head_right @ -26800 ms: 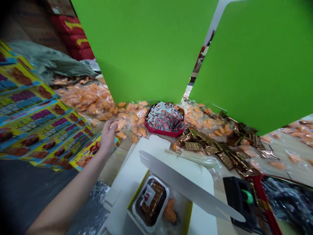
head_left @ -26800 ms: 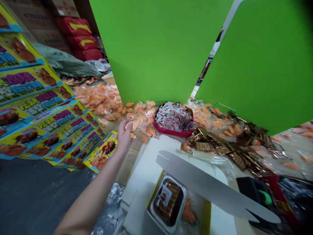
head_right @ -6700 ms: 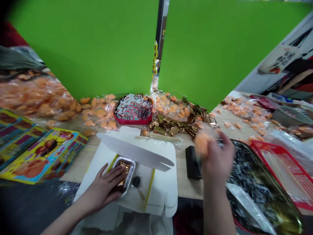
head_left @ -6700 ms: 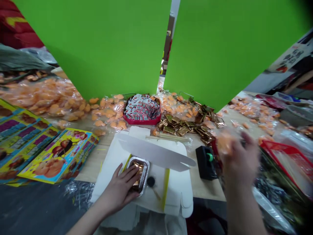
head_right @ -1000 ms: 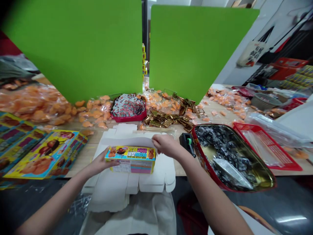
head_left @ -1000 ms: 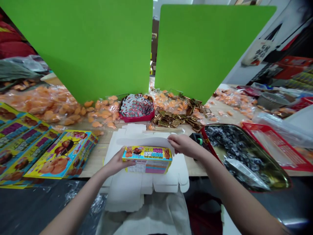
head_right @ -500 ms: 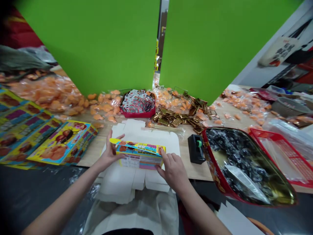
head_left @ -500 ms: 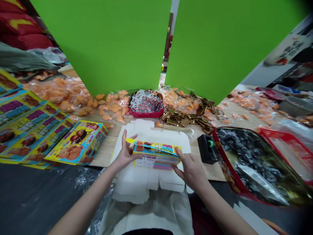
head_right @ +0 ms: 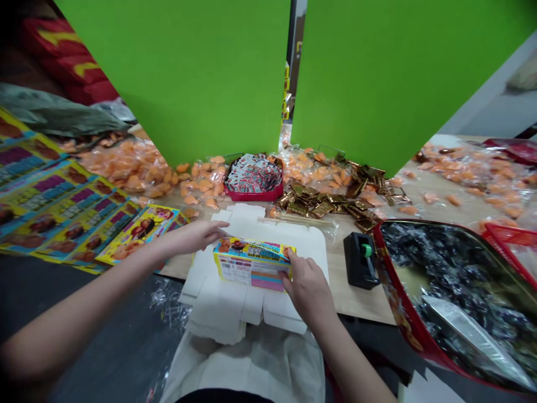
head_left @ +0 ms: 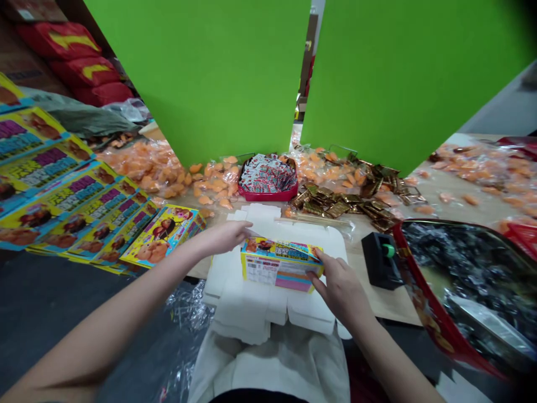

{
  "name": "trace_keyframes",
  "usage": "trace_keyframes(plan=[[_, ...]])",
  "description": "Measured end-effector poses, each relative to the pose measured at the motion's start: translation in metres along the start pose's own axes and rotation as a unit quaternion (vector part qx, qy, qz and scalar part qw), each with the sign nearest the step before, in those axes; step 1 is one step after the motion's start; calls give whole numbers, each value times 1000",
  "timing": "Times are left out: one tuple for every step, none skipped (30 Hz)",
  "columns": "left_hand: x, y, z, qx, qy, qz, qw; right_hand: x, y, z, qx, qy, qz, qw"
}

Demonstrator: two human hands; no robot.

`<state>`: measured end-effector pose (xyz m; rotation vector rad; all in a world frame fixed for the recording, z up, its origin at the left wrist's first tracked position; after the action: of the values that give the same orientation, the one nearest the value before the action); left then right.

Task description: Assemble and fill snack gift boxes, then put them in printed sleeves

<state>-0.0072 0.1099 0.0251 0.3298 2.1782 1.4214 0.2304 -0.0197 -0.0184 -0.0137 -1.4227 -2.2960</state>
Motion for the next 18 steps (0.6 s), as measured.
trace_keyframes(plan=[[0,-2,-4,-27,9,32,999,-1,-1,-1,-5,0,9,1000],[0,-4,-7,-53,19,73,996,-1,-2,-2,-10,0,18,1000],[0,-5,-11,-74,26,118,990,-1,-2,-2,-15,1,25,1000],[-2,-5,-13,-89,30,160,983,-1,-2,-3,-22,4,31,999],[-4,-5,-14,-98,31,192,976,-1,-2,-3,-30,8,36,999],[-6,-5,-16,-102,33,208,972,-1,-2,-4,-37,14,40,998],[-8,-4,-17,-103,32,201,974,0,-1,-4,-43,20,42,998],[-10,-5,-20,-105,28,179,978,0,0,-4,-47,24,43,998],[-12,-8,-24,-107,18,148,983,-1,0,-6,-51,25,45,997],[-15,-12,-31,-110,2,117,987,-3,1,-7,-52,24,48,997],[-17,-18,-39,-112,-18,98,989,-5,1,-10,-53,24,53,997],[-19,-26,-49,-112,-40,98,988,-7,0,-13,-56,31,58,996],[-20,-35,-60,-114,-57,115,985,-9,-2,-17,-60,47,60,995],[-21,-43,-71,-125,-71,146,979,-10,-4,-21,-63,69,60,994],[-23,-49,-80,-143,-82,179,970,-9,-6,-26,-69,93,56,992],[-26,-53,-87,-168,-91,204,960,-8,-9,-29,-75,108,51,990],[-30,-55,-90,-192,-101,215,952,-6,-11,-32,-83,112,47,989],[-36,-56,-90,-208,-116,215,947,-3,-13,-35,-88,102,49,990]])
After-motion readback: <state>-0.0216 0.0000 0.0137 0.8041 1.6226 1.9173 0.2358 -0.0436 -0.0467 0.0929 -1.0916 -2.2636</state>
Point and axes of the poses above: each hand's wrist, its own z-axis towards the middle knuckle, its own y-axis out of the back of the hand, x = y × z, the point moved 4 cm from there along z, towards the middle knuckle, and after that the axes turned 6 degrees about z, right-handed, at the moved point
